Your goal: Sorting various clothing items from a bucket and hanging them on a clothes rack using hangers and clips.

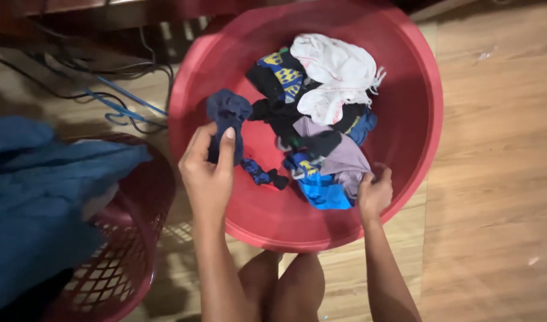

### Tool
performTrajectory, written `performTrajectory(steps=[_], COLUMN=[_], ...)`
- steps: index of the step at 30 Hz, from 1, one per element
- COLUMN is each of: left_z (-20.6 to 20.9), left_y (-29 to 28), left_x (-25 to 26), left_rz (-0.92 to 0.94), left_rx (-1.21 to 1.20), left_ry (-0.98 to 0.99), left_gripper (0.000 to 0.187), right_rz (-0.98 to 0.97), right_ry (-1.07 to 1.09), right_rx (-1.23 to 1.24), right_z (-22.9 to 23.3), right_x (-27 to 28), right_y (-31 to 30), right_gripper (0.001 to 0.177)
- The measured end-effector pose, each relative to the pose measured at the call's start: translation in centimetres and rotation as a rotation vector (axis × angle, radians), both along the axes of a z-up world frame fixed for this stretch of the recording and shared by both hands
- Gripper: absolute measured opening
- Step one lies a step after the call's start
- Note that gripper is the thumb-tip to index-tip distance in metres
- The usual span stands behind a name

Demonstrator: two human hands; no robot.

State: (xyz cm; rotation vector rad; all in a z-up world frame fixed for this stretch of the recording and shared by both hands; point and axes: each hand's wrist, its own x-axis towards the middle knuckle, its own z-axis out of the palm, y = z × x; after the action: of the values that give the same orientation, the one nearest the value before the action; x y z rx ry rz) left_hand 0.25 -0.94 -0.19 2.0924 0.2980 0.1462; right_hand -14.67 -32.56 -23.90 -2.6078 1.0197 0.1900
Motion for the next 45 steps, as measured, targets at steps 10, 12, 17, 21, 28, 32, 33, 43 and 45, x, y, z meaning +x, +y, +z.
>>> performTrajectory(steps=[10, 12, 17, 21, 28, 32, 33, 43, 45], left_z=[-0.9, -0.9, -2.0, -3.0, -5.9, -6.2, -6.3, -6.4, -7.6], left_y=[-4.8, -6.2, -7.6, -8.6, -10.0, -9.6, -9.2, -7.2, -6.6], left_x=[1.1, 1.4, 1.1, 0.6, -0.7, -0.6, -0.5, -1.5, -1.5], left_rz=[-0.223, -0.010, -0.160, -0.356, -0.436, -0.461, -0.474, -0.318, -0.256], left_rx=[0.141, -0.102, 0.035, 0.040, 0.115, 0.063, 0.083, 0.283, 0.312], left_ry=[-0.074, 0.299, 0.335, 0.186, 0.263, 0.332, 0.402, 0.583, 0.618], left_gripper=[0.016, 0.022, 0.025, 0.018, 0.017, 0.031, 0.037, 0.040, 0.046], right_rz=[0.431, -0.107, -0.898, -0.745, -0.306, -0.233, -0.190, 0.011, -0.844], right_ry=[-0.358, -0.645, -0.632, -0.201, -0.516, -0.714, -0.677, -0.438, -0.767], right_rx=[1.063, 0.209, 0.972, 1.171, 0.507, 0.830, 0.902, 1.053, 1.895], right_z=[-6.0, -11.6, -23.9, -24.6, 4.9, 9.4, 9.5, 10.0, 10.8], right_x=[3.2, 3.3, 4.5, 3.6, 5.4, 4.4, 4.2, 6.0, 6.4], right_y=[7.6, 5.2, 1.0, 1.5, 11.8, 17.5, 18.7, 16.8, 15.4], right_gripper=[0.018, 0.032, 0.021, 0.028, 0.035, 0.041, 0.040, 0.027, 0.054])
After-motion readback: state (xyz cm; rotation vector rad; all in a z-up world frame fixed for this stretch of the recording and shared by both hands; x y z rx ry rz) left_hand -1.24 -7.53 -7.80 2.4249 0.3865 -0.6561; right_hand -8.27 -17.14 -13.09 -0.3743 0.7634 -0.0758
